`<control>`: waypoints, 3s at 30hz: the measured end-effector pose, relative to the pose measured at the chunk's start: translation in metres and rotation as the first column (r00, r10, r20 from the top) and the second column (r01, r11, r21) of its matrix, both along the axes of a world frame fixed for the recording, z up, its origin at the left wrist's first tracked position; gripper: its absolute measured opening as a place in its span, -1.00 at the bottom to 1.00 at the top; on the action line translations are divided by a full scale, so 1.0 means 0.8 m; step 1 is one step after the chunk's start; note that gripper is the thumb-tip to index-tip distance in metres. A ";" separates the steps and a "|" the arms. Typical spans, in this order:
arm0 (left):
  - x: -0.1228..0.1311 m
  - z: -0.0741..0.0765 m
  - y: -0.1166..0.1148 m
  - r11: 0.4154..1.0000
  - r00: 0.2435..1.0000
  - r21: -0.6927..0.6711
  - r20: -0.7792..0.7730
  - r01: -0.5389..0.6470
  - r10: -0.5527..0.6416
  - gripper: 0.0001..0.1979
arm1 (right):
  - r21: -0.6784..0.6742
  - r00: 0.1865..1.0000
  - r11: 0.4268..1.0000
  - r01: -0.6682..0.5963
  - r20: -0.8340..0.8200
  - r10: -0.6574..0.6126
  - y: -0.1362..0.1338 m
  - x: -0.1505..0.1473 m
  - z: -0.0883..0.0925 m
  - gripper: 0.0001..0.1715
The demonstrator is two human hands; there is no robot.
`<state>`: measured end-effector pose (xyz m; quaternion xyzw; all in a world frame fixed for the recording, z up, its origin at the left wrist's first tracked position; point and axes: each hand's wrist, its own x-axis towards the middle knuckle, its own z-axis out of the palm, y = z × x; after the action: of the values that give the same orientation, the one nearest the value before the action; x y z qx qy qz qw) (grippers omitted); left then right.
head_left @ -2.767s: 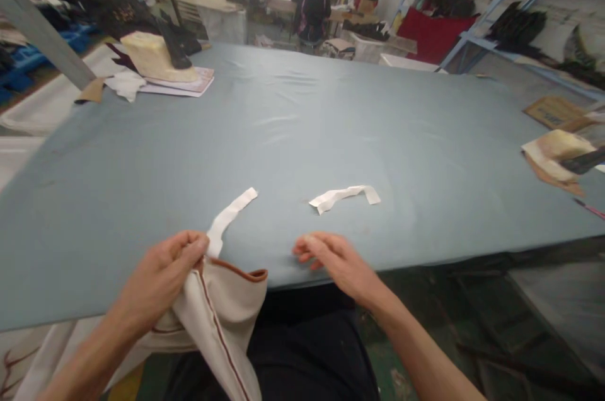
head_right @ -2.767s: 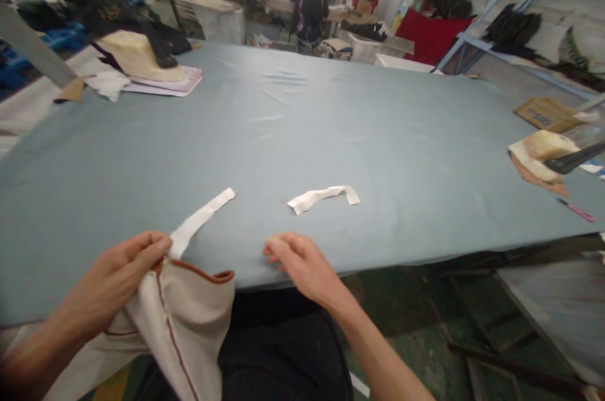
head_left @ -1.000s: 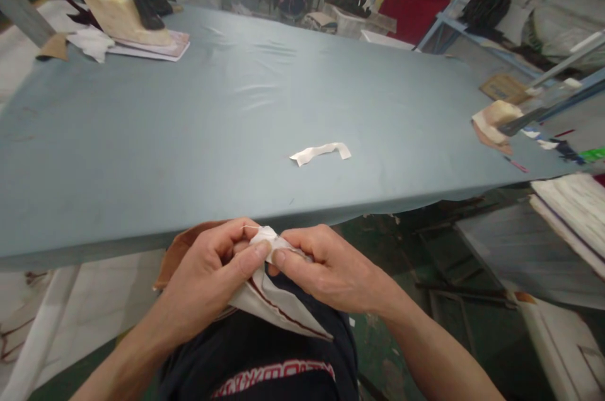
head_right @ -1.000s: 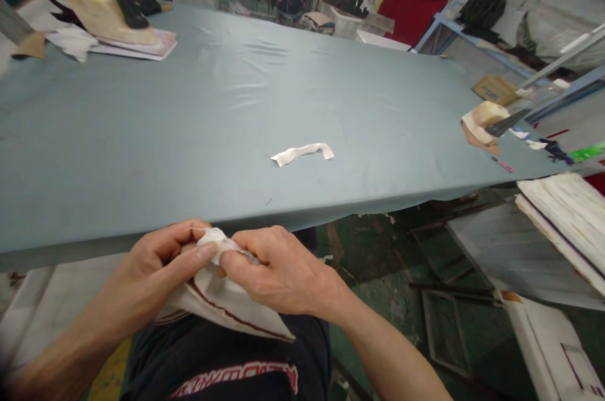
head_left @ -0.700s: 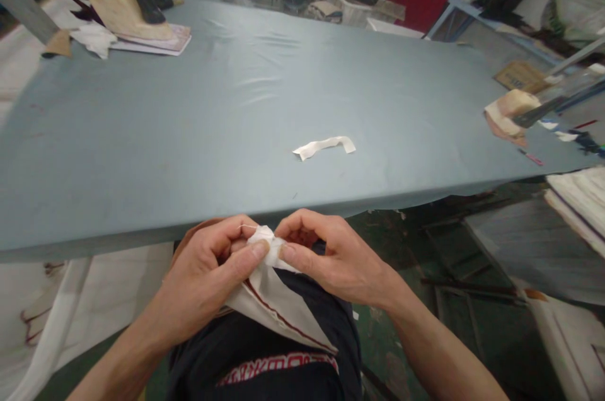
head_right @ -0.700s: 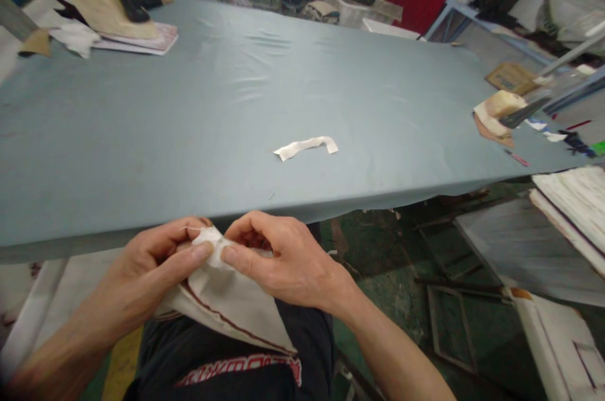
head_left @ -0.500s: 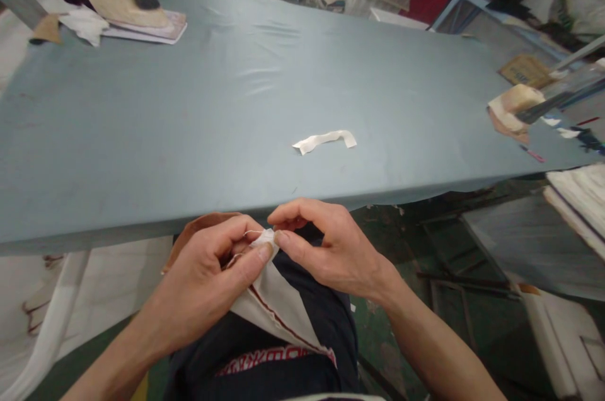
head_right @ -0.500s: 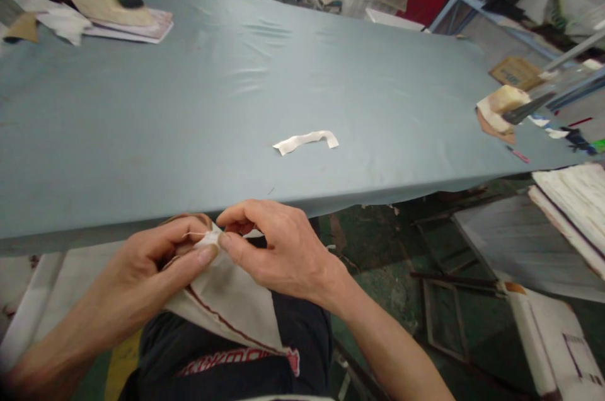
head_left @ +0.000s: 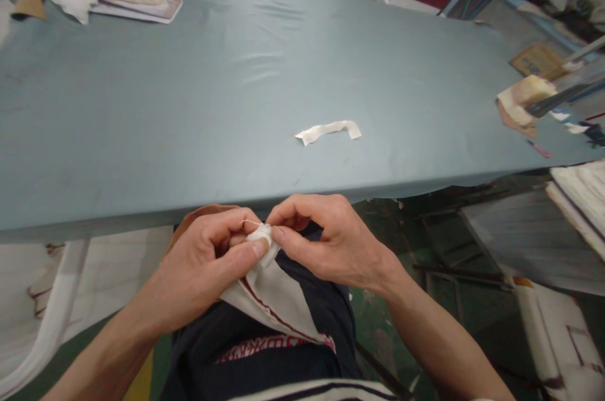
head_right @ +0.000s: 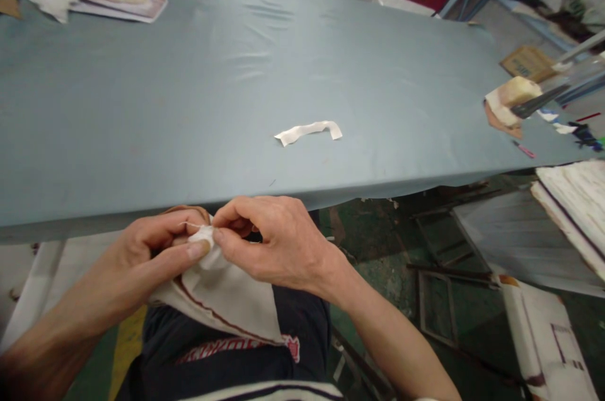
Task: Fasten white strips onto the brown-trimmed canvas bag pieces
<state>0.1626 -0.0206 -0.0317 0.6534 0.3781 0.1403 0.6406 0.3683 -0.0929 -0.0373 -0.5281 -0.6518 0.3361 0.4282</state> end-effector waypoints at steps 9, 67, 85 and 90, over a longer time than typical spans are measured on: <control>0.000 0.002 0.000 1.000 0.999 0.008 -0.024 0.024 -0.024 -0.63 | 0.012 1.000 1.000 -0.010 -0.006 0.010 0.002 0.001 -0.004 -0.87; -0.017 -0.030 -0.005 0.932 0.942 -0.263 0.157 -0.248 0.295 -0.56 | -0.263 0.923 0.956 0.133 -0.317 -0.216 0.004 -0.043 -0.040 -0.72; -0.015 -0.051 -0.013 0.940 0.920 -0.036 0.198 -0.339 0.339 -0.67 | 0.413 0.933 0.892 0.185 0.212 -0.291 0.000 -0.063 -0.042 -0.84; -0.021 -0.051 -0.011 0.945 0.922 -0.136 0.215 -0.298 0.322 -0.65 | 0.379 0.941 0.909 0.175 0.207 -0.267 0.001 -0.062 -0.047 -0.86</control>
<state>0.1458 -0.0293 -0.0722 0.5309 0.4051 0.2970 0.6826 0.3188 -0.0922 -0.0747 -0.5516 -0.6865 0.0913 0.4649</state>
